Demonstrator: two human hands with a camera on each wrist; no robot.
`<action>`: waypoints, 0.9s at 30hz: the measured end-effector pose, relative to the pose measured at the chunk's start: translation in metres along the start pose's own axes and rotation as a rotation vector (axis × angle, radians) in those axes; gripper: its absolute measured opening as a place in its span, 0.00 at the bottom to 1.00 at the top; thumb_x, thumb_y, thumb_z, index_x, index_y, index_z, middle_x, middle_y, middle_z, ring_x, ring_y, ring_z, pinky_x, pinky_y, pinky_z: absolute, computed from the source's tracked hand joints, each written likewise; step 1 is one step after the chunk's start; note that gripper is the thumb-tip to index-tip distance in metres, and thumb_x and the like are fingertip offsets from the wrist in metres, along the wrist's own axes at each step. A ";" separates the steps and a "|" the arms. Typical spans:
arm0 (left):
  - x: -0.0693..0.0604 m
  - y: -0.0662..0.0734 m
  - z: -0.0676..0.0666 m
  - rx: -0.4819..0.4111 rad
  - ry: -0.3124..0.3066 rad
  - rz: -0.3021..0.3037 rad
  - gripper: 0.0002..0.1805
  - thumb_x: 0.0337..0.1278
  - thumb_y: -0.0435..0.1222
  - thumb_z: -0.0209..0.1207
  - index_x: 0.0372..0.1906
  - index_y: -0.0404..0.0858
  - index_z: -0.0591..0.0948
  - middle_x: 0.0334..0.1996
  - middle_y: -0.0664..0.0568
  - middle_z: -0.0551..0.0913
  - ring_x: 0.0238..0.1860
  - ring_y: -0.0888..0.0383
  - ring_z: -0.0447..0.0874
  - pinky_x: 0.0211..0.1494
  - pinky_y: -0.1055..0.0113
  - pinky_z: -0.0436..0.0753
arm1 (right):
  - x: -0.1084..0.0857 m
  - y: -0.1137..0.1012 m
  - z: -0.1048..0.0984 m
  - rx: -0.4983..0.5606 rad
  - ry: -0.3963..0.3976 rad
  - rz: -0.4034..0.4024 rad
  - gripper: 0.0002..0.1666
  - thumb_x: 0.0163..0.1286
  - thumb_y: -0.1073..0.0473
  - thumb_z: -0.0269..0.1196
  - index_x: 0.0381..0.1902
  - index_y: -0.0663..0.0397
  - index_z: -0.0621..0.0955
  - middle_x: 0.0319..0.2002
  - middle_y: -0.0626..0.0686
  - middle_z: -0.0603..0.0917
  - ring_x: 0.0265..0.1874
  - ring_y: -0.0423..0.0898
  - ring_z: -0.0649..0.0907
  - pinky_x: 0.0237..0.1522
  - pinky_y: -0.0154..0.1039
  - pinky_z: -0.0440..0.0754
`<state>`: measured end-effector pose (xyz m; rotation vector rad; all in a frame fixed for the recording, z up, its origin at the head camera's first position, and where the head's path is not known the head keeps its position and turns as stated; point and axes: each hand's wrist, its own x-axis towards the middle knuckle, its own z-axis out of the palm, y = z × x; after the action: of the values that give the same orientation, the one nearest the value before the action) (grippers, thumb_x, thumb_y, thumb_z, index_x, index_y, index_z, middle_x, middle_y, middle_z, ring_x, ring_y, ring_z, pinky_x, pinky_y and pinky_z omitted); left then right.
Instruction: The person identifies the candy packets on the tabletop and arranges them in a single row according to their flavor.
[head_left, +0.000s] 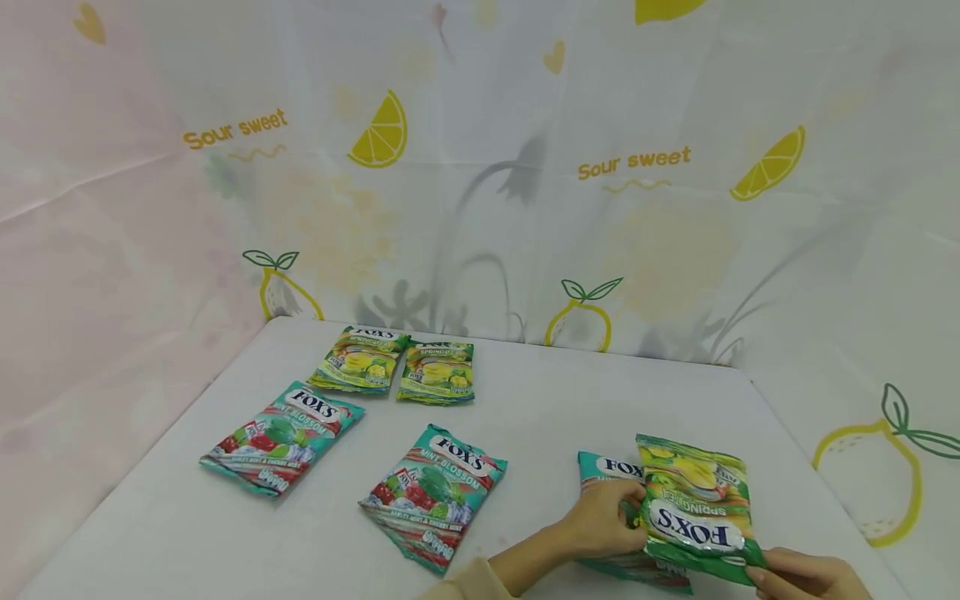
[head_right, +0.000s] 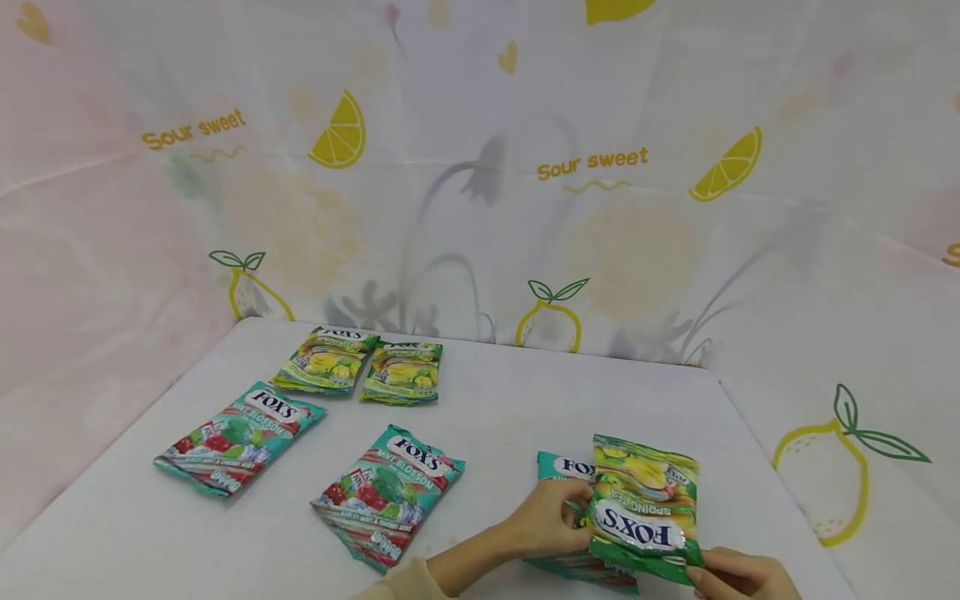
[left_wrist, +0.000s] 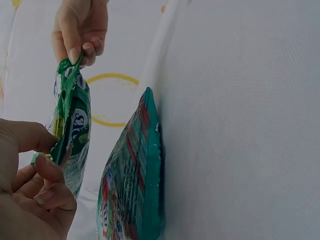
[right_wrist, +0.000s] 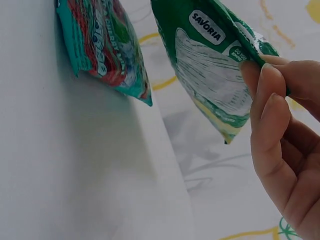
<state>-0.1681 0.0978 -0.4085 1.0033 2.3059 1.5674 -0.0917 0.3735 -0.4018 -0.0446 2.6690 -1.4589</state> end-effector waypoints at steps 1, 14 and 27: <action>-0.001 -0.001 -0.002 0.003 0.000 -0.002 0.18 0.41 0.28 0.59 0.44 0.29 0.79 0.34 0.56 0.82 0.25 0.76 0.69 0.28 0.83 0.73 | 0.001 -0.002 0.001 0.000 -0.024 -0.022 0.13 0.65 0.67 0.59 0.38 0.48 0.88 0.25 0.45 0.82 0.21 0.41 0.80 0.21 0.37 0.80; -0.016 -0.007 -0.030 0.085 0.064 0.063 0.17 0.41 0.25 0.58 0.43 0.31 0.80 0.34 0.53 0.84 0.14 0.75 0.60 0.17 0.81 0.66 | 0.015 -0.022 0.027 0.064 -0.038 -0.473 0.20 0.60 0.81 0.55 0.38 0.55 0.86 0.24 0.45 0.81 0.20 0.41 0.77 0.19 0.37 0.75; -0.031 -0.012 -0.057 0.082 0.108 0.042 0.16 0.40 0.23 0.58 0.41 0.30 0.79 0.30 0.54 0.81 0.13 0.75 0.59 0.16 0.81 0.62 | 0.035 -0.041 0.052 0.074 -0.046 -0.603 0.18 0.59 0.82 0.56 0.36 0.58 0.85 0.25 0.45 0.80 0.19 0.40 0.76 0.16 0.37 0.70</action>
<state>-0.1781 0.0324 -0.4016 1.0160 2.4546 1.5922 -0.1217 0.3048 -0.3976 -0.9348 2.6818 -1.6610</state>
